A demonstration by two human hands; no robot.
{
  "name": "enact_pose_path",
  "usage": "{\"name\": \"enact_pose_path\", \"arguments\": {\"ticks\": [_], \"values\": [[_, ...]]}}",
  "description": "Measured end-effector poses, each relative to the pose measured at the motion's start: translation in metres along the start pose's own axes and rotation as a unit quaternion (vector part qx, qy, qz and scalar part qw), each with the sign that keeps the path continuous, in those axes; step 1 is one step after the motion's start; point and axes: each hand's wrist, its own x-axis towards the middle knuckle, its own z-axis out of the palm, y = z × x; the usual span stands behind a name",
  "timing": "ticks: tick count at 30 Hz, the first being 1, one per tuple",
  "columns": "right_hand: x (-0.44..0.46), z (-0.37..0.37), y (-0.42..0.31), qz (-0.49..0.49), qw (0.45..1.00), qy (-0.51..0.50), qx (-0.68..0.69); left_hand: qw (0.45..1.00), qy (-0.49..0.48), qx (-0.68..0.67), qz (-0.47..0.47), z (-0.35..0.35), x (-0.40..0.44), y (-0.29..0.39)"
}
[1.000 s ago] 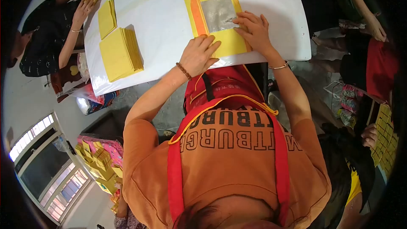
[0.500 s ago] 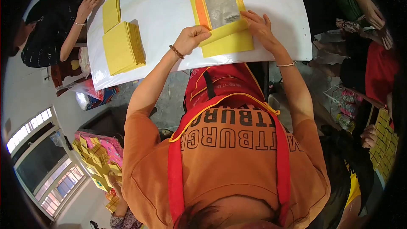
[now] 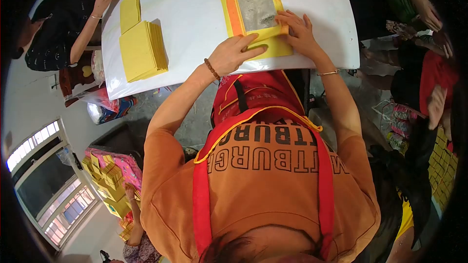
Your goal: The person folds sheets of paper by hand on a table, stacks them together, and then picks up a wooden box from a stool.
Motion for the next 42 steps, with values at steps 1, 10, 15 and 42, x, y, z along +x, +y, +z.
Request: {"name": "enact_pose_path", "arguments": {"ticks": [1, 10, 15, 42], "values": [[0.0, 0.0, 0.0, 0.005, 1.0, 0.002, 0.018, 1.0, 0.0, 0.0, 0.0, 0.004, 0.0, 0.002], [-0.001, -0.001, 0.008, 0.026, 0.993, -0.021, 0.11, 0.999, 0.046, -0.02, -0.01, 0.011, -0.001, 0.0], [-0.001, -0.007, 0.004, 0.041, 0.989, -0.039, 0.139, 0.986, 0.029, -0.152, -0.056, 0.005, -0.001, -0.008], [-0.004, -0.004, 0.002, 0.022, 0.995, -0.011, 0.097, 0.835, 0.08, -0.439, -0.323, 0.006, -0.012, -0.019]]}}
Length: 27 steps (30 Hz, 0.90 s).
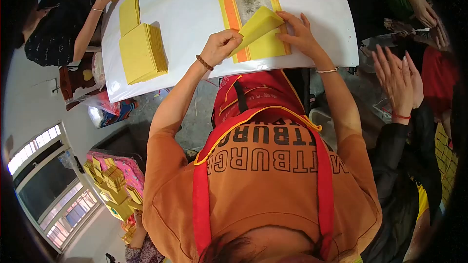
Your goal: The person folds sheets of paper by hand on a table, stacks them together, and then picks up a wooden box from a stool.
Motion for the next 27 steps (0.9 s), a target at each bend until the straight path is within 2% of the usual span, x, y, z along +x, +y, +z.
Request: {"name": "enact_pose_path", "arguments": {"ticks": [4, 6, 13, 15, 22, 25, 27], "values": [[0.001, -0.001, -0.001, -0.006, 1.0, 0.012, -0.015, 1.0, -0.016, 0.005, -0.005, -0.004, 0.002, 0.0], [0.0, 0.001, -0.002, -0.005, 1.0, 0.018, -0.021, 0.998, -0.038, -0.014, -0.043, -0.006, 0.002, 0.003], [0.002, 0.004, -0.002, 0.003, 0.998, 0.036, -0.049, 1.0, -0.026, -0.004, 0.013, -0.003, 0.003, -0.005], [0.002, 0.004, -0.005, 0.003, 0.998, 0.037, -0.054, 0.999, -0.028, -0.014, -0.028, -0.004, 0.001, -0.003], [0.0, 0.004, -0.006, 0.001, 0.998, 0.039, -0.058, 0.998, -0.034, -0.016, -0.054, 0.0, -0.005, 0.01], [0.001, 0.005, 0.001, -0.021, 0.998, 0.05, -0.035, 0.999, -0.037, -0.002, 0.001, 0.003, -0.011, 0.014], [0.002, 0.008, 0.003, -0.012, 0.998, 0.049, -0.039, 0.988, 0.001, -0.002, 0.156, 0.007, -0.015, 0.012]]}}
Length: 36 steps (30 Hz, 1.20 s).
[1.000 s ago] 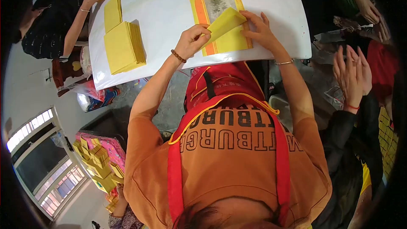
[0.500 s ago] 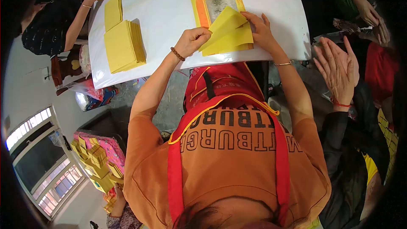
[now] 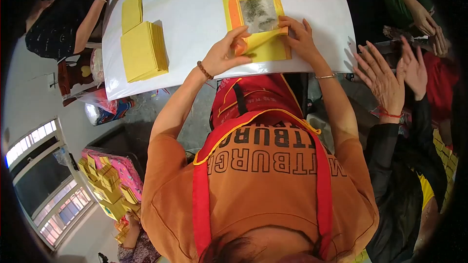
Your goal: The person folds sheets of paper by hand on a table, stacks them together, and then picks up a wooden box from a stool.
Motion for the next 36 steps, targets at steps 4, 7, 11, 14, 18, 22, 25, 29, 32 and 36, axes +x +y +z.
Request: {"name": "enact_pose_path", "arguments": {"ticks": [4, 7, 11, 14, 18, 22, 25, 29, 32, 36], "values": [[0.001, 0.002, 0.002, 0.025, 0.999, -0.004, 0.024, 0.961, 0.005, 0.261, 0.086, -0.013, -0.001, -0.004], [0.0, 0.001, -0.001, 0.012, 1.0, -0.001, 0.017, 0.926, 0.008, 0.365, 0.096, -0.009, 0.005, -0.037], [0.0, 0.002, -0.004, -0.012, 0.999, -0.009, -0.04, 0.849, 0.027, 0.507, 0.148, -0.004, 0.006, -0.04], [-0.004, 0.001, -0.015, -0.055, 0.994, 0.06, -0.079, 0.812, 0.032, 0.558, 0.169, -0.001, 0.006, -0.025], [-0.005, -0.018, -0.032, -0.171, 0.962, 0.042, -0.207, 0.81, 0.022, 0.537, 0.236, -0.001, 0.003, -0.006], [-0.022, -0.032, -0.043, -0.226, 0.949, -0.069, -0.21, 0.848, -0.06, 0.482, 0.213, 0.001, -0.013, -0.008], [-0.029, -0.029, -0.04, -0.207, 0.964, -0.078, -0.145, 0.9, -0.076, 0.396, 0.166, 0.0, -0.016, -0.01], [-0.021, -0.026, -0.035, -0.189, 0.971, -0.086, -0.117, 0.957, -0.05, 0.257, 0.128, -0.008, -0.002, -0.011], [-0.015, -0.029, -0.033, -0.156, 0.975, -0.12, -0.1, 0.97, -0.047, 0.228, 0.077, -0.008, 0.008, -0.014], [-0.004, -0.022, -0.033, 0.07, 0.993, -0.09, 0.031, 0.947, 0.013, 0.135, -0.292, -0.004, 0.024, -0.015]]}}
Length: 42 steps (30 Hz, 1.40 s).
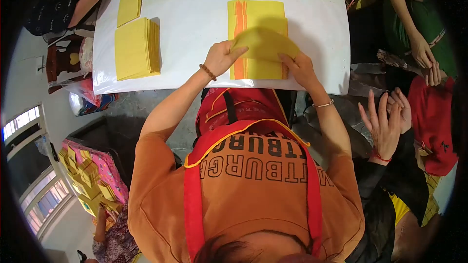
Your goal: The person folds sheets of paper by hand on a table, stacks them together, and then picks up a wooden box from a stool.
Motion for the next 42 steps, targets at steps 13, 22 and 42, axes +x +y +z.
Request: {"name": "enact_pose_path", "arguments": {"ticks": [13, 22, 42], "values": [[0.02, 0.023, -0.032, 0.106, 0.965, 0.226, 0.076, 0.978, 0.159, -0.131, -0.017, 0.018, 0.025, -0.01], [0.036, 0.035, -0.026, 0.16, 0.949, 0.27, -0.01, 0.984, 0.161, -0.072, 0.007, 0.012, 0.035, -0.014], [0.039, 0.034, -0.026, 0.199, 0.951, 0.225, -0.071, 0.847, 0.205, 0.371, 0.321, 0.019, 0.046, 0.015]]}}
